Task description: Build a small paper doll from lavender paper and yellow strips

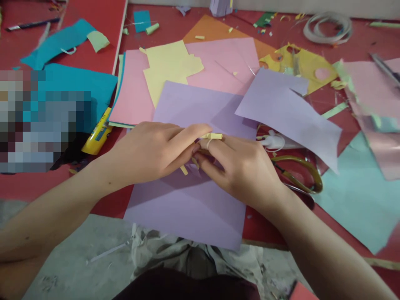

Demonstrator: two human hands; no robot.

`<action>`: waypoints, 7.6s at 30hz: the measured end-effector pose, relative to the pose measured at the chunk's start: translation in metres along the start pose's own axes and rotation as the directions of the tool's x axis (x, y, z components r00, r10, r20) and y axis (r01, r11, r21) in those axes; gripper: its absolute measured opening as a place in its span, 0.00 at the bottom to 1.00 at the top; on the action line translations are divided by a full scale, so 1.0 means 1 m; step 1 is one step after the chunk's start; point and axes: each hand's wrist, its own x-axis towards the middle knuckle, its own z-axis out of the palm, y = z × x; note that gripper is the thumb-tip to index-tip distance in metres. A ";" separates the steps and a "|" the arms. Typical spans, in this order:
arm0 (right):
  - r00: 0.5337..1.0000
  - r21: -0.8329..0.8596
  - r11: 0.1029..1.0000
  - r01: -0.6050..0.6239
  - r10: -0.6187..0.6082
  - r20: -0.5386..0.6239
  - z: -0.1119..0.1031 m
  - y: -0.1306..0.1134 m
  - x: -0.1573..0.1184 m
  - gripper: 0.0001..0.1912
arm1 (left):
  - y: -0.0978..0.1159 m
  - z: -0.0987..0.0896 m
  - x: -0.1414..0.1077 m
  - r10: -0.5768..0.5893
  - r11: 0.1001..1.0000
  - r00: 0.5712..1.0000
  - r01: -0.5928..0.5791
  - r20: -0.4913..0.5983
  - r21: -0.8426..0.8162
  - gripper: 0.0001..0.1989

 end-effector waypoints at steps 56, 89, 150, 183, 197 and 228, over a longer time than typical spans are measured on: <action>0.990 0.287 0.958 -0.031 0.069 -0.124 -0.002 -0.003 0.006 0.06 | -0.001 -0.002 0.001 -0.112 0.783 0.993 0.108 0.032 -0.612 0.15; 0.998 0.245 0.968 -0.060 0.057 0.019 0.001 0.001 0.004 0.08 | -0.003 0.004 0.003 -0.090 0.926 0.995 0.103 0.053 -0.364 0.15; 0.979 0.157 0.984 -0.089 0.058 0.193 0.000 0.005 0.002 0.09 | -0.001 -0.001 0.003 -0.052 0.976 0.989 0.079 0.136 -0.201 0.17; 0.967 0.168 0.984 -0.061 0.017 0.253 -0.003 0.006 0.002 0.06 | 0.000 -0.003 0.001 -0.063 0.974 0.978 0.104 0.199 -0.202 0.20; 0.970 0.149 0.988 -0.029 -0.008 0.244 -0.003 0.005 0.001 0.03 | 0.005 -0.008 -0.001 -0.040 0.997 0.978 0.052 0.203 -0.056 0.19; 0.998 0.151 0.988 0.031 -0.038 0.046 0.000 0.001 0.002 0.05 | -0.003 0.006 0.000 0.099 0.994 0.990 -0.095 -0.095 0.047 0.15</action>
